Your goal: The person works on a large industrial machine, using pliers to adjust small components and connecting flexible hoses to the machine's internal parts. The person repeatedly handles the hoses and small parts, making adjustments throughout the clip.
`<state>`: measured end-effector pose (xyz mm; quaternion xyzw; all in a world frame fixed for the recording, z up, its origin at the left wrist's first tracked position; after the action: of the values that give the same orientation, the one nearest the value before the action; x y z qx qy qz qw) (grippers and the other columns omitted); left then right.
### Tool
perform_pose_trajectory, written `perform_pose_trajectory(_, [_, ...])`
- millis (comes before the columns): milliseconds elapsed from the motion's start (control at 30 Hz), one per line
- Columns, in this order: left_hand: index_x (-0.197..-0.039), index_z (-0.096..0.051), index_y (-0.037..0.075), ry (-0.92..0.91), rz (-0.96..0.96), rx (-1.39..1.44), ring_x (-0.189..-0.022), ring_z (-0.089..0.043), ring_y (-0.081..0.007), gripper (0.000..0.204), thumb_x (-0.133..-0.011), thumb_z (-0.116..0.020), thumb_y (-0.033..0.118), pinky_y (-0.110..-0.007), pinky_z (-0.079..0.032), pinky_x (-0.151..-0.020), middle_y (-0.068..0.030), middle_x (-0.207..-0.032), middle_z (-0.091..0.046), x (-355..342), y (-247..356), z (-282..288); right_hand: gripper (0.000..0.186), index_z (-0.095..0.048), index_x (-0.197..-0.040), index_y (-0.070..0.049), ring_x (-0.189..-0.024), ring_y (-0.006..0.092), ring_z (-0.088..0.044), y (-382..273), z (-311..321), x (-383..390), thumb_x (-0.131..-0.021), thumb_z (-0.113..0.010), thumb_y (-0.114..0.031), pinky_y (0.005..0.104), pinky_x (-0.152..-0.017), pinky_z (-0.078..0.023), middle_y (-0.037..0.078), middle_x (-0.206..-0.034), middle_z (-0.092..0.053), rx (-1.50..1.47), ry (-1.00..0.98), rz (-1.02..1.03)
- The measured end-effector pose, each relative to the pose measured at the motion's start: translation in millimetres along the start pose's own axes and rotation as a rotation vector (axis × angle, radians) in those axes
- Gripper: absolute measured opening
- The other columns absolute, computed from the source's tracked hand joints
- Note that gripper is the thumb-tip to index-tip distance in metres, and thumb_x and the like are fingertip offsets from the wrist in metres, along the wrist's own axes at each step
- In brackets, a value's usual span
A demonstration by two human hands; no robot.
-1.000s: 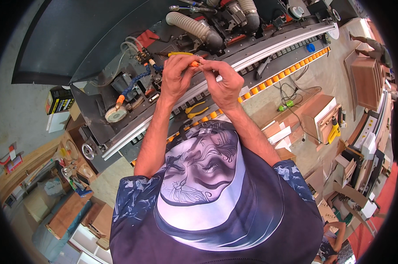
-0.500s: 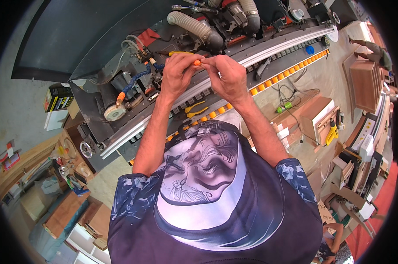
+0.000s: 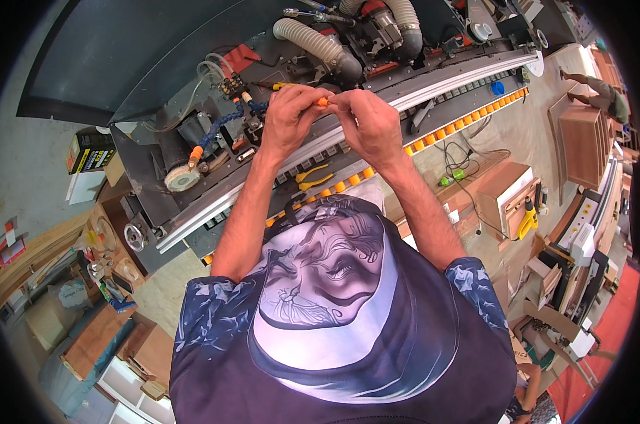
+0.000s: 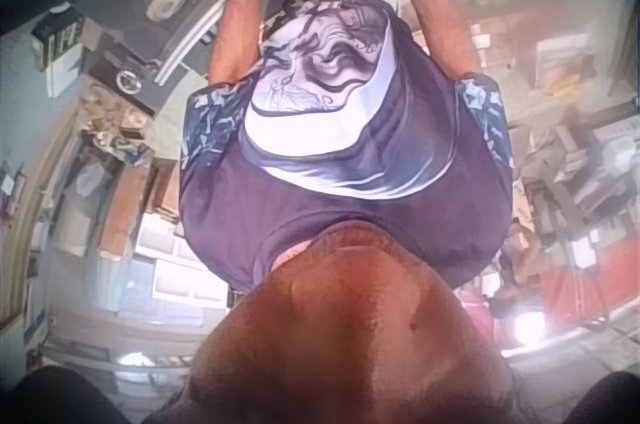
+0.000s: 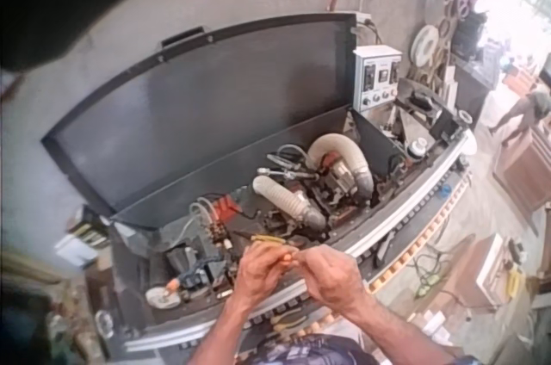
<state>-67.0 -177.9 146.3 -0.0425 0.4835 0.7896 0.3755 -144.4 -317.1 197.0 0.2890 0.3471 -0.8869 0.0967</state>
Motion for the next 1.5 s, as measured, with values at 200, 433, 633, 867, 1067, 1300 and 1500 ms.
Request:
perform_pose_trajectory(200, [-0.117, -0.080, 0.009, 0.000, -0.017, 0.006, -0.102, -0.072, -0.0272, 0.026, -0.091, -0.082, 0.005, -0.039, -0.054, -0.092, -0.0063, -0.109, -0.079, -0.1, 0.6, -0.4, 0.025, -0.068, -0.112, -0.005, -0.087, 0.0294, -0.074, 3.7, 0.6, 2.1, -0.090, -0.079, 0.000, 0.0423, -0.072, -0.059, 0.009, -0.096, -0.074, -0.074, 0.027, -0.065])
perform_pose_trajectory(433, [-0.115, -0.080, 0.012, 0.043, -0.037, 0.009, -0.100, -0.071, -0.0263, 0.026, -0.090, -0.085, 0.014, -0.042, -0.051, -0.090, -0.0018, -0.104, -0.077, 0.0, -3.3, -1.3, 0.026, -0.074, -0.116, -0.006, -0.094, 0.0295, -0.075, -2.6, 2.1, -3.2, -0.091, -0.078, 0.000, 0.0416, -0.081, -0.062, 0.010, -0.100, -0.076, -0.029, 0.010, 0.014])
perform_pose_trajectory(633, [-0.114, -0.080, 0.012, 0.042, -0.027, 0.038, -0.100, -0.072, -0.0262, 0.025, -0.090, -0.084, 0.013, -0.042, -0.051, -0.090, -0.0022, -0.104, -0.078, -3.0, 1.3, -0.3, 0.024, -0.075, -0.112, -0.006, -0.095, 0.0301, -0.075, 3.3, -0.1, 3.3, -0.089, -0.077, 0.002, 0.0415, -0.081, -0.062, 0.010, -0.101, -0.076, 0.000, 0.007, -0.002])
perform_pose_trajectory(867, [-0.113, -0.081, 0.014, 0.041, -0.014, 0.022, -0.099, -0.072, -0.0256, 0.023, -0.091, -0.084, 0.015, -0.041, -0.051, -0.088, -0.0015, -0.103, -0.079, -2.8, -0.8, -1.5, 0.018, -0.072, -0.108, -0.003, -0.090, 0.0309, -0.072, 3.7, -1.2, 3.2, -0.091, -0.077, -0.001, 0.0430, -0.077, -0.059, 0.011, -0.096, -0.072, 0.041, 0.023, 0.007])
perform_pose_trajectory(1067, [-0.115, -0.080, 0.007, 0.005, -0.017, -0.001, -0.101, -0.073, -0.0276, 0.026, -0.089, -0.084, 0.004, -0.039, -0.055, -0.091, -0.0071, -0.110, -0.080, -4.9, 4.0, -0.1, 0.020, -0.071, -0.111, -0.003, -0.088, 0.0303, -0.070, 2.1, -1.5, 2.5, -0.092, -0.078, -0.005, 0.0421, -0.074, -0.058, 0.011, -0.095, -0.070, 0.105, 0.000, 0.045])
perform_pose_trajectory(1300, [-0.114, -0.080, 0.007, 0.005, -0.012, -0.016, -0.100, -0.073, -0.0274, 0.026, -0.089, -0.084, 0.007, -0.039, -0.055, -0.090, -0.0069, -0.109, -0.080, -4.3, 3.1, -0.5, 0.019, -0.072, -0.111, -0.005, -0.088, 0.0275, -0.069, -2.4, -0.4, -1.2, -0.093, -0.077, -0.010, 0.0401, -0.073, -0.058, 0.008, -0.096, -0.069, 0.177, -0.055, 0.059])
perform_pose_trajectory(1500, [-0.114, -0.080, 0.006, 0.016, -0.009, -0.019, -0.099, -0.072, -0.0270, 0.025, -0.089, -0.084, 0.006, -0.039, -0.055, -0.089, -0.0067, -0.109, -0.080, -3.7, 0.1, -1.8, 0.017, -0.072, -0.110, -0.007, -0.086, 0.0252, -0.067, -2.7, -2.6, -2.3, -0.094, -0.077, -0.011, 0.0387, -0.070, -0.058, 0.006, -0.094, -0.066, 0.218, -0.081, 0.081])
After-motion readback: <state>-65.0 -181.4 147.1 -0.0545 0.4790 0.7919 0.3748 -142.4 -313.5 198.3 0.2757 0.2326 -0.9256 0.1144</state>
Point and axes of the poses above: each hand's wrist, its own x-axis away from the middle knuckle, its own z-axis out of the back of the hand, y = z × x, the point moved 8 cm from there along -x, towards the middle knuckle
